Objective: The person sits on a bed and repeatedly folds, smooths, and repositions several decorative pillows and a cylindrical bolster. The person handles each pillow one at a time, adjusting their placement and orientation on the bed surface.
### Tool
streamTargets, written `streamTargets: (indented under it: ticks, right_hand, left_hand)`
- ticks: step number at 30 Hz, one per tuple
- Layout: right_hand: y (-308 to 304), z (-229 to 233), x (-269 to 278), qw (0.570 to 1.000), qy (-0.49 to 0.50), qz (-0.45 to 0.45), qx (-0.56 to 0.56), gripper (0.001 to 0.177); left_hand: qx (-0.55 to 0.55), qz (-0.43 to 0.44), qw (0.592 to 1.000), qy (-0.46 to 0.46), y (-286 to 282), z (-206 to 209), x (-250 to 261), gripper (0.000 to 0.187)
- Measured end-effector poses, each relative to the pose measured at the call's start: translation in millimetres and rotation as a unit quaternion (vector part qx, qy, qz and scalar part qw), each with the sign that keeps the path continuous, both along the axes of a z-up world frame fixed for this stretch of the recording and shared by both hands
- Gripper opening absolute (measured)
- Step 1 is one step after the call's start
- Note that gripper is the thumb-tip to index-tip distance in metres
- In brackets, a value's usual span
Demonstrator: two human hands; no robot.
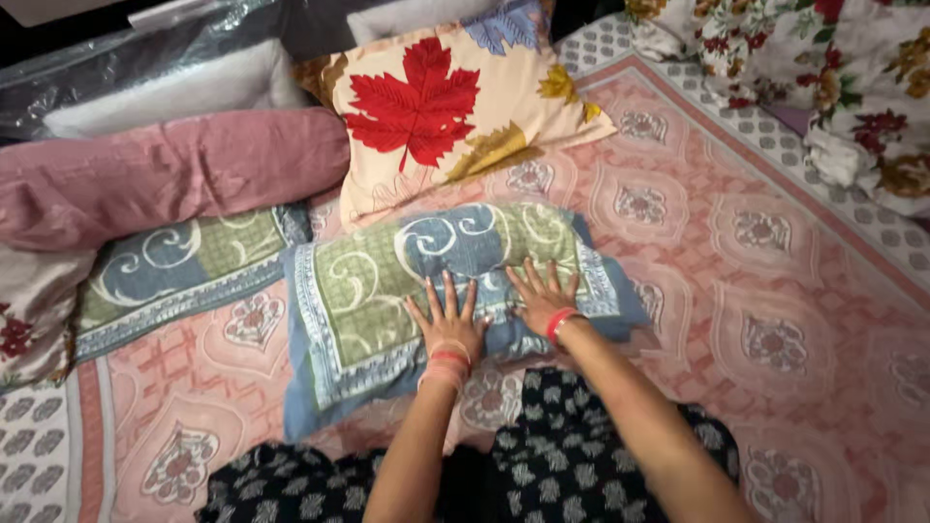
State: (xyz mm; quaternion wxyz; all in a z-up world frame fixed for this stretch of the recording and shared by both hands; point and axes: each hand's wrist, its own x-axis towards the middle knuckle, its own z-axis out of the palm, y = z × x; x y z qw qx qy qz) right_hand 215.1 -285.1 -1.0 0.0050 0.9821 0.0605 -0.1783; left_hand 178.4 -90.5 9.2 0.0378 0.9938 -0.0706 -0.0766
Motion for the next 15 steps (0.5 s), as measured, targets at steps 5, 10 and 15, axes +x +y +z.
streamTargets:
  ticks: [5, 10, 15]
  right_hand:
    - [-5, 9, -78, 0.997, 0.041, 0.049, -0.052, 0.094]
    - [5, 32, -123, 0.99, 0.098, 0.045, -0.086, 0.106]
    - [46, 34, -136, 1.0, -0.017, -0.022, 0.009, 0.11]
  left_hand:
    - [-0.086, -0.05, 0.99, -0.099, 12, -33, -84, 0.076]
    - [-0.164, -0.115, 0.975, -0.093, 42, -42, -138, 0.087]
    - [-0.131, 0.008, 0.981, -0.144, 124, -56, -130, 0.08]
